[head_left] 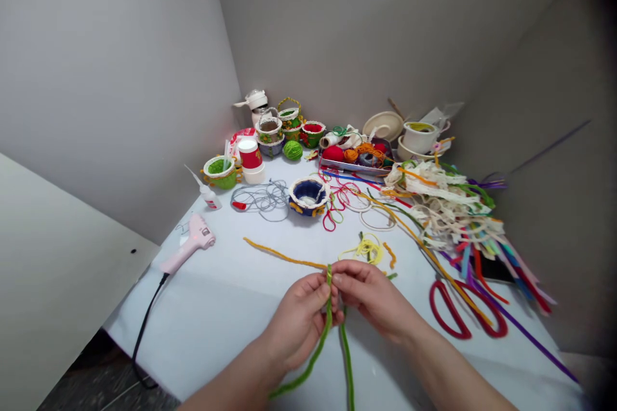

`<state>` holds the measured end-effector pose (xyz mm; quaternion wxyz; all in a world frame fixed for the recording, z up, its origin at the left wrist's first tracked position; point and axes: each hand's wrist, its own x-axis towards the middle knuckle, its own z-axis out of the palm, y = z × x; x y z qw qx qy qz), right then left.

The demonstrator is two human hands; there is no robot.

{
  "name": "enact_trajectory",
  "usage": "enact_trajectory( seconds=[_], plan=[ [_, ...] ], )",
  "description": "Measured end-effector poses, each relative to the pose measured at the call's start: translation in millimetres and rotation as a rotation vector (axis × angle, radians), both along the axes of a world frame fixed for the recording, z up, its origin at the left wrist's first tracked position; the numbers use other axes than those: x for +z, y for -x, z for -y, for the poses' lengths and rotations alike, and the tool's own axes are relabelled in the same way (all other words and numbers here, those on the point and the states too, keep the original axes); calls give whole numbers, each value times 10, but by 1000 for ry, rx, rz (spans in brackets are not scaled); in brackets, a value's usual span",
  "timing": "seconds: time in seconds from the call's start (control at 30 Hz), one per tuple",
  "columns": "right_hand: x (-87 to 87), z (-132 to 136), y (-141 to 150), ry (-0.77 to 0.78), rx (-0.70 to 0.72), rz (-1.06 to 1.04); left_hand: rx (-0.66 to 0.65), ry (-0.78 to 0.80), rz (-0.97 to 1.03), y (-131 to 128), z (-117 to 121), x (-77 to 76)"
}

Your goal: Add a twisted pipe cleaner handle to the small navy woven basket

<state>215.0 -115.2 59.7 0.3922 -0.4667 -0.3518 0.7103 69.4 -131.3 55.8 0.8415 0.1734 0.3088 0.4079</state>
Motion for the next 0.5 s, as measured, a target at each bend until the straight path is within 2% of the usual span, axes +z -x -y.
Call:
enact_trajectory(
  seconds=[0.1,0.23,0.4,0.5],
  plan=[
    [20,-3,-39,37,59,-51,-96,28,50,20,2,-1],
    [62,-26,-56,-1,79,-37,-170,-16,31,41,-25,13],
    [89,-71,-79,-199,-65,239,-115,-232,-292,52,-106,125],
    [108,-79,-80,-267,-114,358,-72,-341,-460,0,-153,189]
  ],
)
